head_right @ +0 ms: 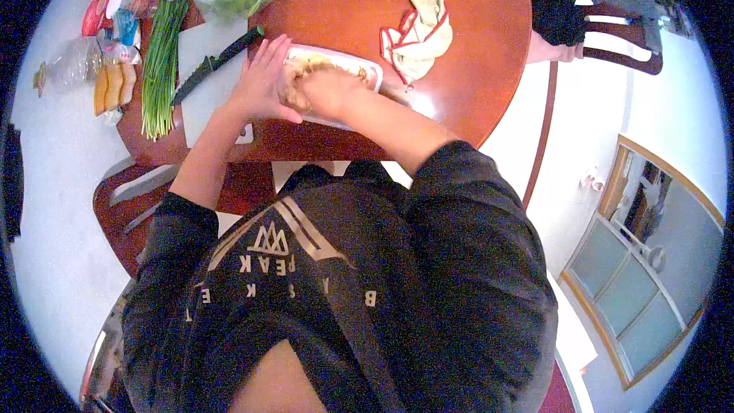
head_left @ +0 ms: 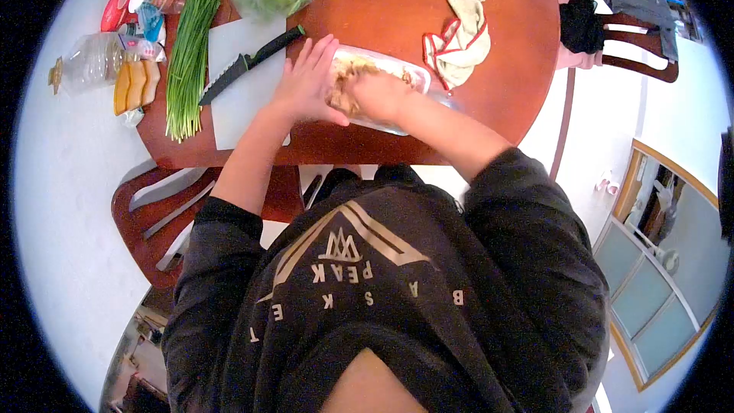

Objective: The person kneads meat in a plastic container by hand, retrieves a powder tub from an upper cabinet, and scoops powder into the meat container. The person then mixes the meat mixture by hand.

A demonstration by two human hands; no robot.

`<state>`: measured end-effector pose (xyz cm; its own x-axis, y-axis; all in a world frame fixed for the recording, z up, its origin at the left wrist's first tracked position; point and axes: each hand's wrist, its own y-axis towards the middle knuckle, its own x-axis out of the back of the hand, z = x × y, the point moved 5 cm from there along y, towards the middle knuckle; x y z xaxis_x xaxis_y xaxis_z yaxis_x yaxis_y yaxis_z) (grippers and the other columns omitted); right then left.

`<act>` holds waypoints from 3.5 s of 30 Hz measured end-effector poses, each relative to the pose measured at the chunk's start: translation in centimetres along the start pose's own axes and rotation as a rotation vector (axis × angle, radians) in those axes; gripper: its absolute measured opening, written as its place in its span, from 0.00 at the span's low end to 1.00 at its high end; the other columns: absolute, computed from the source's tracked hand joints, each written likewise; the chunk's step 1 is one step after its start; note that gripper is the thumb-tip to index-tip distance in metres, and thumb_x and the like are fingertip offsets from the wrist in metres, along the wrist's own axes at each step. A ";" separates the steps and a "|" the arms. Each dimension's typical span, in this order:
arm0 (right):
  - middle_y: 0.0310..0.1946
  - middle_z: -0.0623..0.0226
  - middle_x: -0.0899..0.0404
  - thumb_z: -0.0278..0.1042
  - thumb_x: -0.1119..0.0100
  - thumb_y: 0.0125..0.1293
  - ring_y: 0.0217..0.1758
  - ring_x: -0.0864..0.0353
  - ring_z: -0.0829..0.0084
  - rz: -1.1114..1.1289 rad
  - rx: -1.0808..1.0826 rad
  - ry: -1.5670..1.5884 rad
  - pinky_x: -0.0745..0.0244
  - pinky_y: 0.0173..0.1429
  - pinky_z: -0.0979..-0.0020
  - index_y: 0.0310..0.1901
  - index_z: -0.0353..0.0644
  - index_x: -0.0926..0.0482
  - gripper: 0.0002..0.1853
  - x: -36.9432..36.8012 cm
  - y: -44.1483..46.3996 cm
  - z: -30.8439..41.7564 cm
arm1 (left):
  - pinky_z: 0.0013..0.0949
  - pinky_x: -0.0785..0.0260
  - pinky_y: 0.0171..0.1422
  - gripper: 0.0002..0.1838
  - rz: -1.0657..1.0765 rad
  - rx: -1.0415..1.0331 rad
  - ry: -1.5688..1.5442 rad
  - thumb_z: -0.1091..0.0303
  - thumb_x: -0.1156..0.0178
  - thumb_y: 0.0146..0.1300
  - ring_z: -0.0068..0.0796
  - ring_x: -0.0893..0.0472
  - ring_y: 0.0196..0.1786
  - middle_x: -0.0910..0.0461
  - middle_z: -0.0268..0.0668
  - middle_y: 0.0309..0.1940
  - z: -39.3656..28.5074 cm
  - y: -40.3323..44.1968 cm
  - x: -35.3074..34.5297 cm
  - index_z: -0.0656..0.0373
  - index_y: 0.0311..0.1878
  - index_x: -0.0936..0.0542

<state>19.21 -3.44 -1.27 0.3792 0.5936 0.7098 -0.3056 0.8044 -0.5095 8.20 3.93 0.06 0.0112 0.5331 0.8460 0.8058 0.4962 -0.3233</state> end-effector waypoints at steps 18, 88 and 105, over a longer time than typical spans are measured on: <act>0.71 0.53 0.37 0.36 0.45 0.67 0.71 0.32 0.48 0.015 0.103 -0.190 0.23 0.61 0.52 0.63 0.53 0.27 0.21 -1.3 2.1 -0.2 | 0.74 0.52 0.74 0.78 -0.026 0.032 0.043 0.43 0.17 0.23 0.51 0.55 0.82 0.54 0.36 0.80 0.1 -0.1 -0.4 0.49 0.79 0.54; 0.53 0.52 0.22 0.38 0.37 0.58 0.58 0.22 0.53 -0.567 -0.171 -0.003 0.26 0.63 0.55 0.54 0.49 0.19 0.20 -1.4 2.4 -1.2 | 0.63 0.52 0.77 0.78 -0.286 -0.108 -0.288 0.42 0.17 0.25 0.50 0.51 0.79 0.53 0.46 0.77 2.4 -0.6 -1.9 0.58 0.78 0.55; 0.60 0.60 0.23 0.40 0.43 0.63 0.65 0.25 0.56 -0.286 -0.285 -0.029 0.30 0.68 0.57 0.57 0.51 0.20 0.20 -0.1 -0.2 -1.3 | 0.63 0.53 0.77 0.77 -0.176 -0.103 -0.200 0.40 0.17 0.24 0.50 0.48 0.79 0.50 0.46 0.76 2.2 -0.9 -1.1 0.59 0.77 0.53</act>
<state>20.39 -3.60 -1.92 0.3881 0.3469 0.8539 0.0646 0.9139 -0.4007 6.16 4.41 -1.51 -0.2434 0.5745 0.7814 0.8410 0.5264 -0.1251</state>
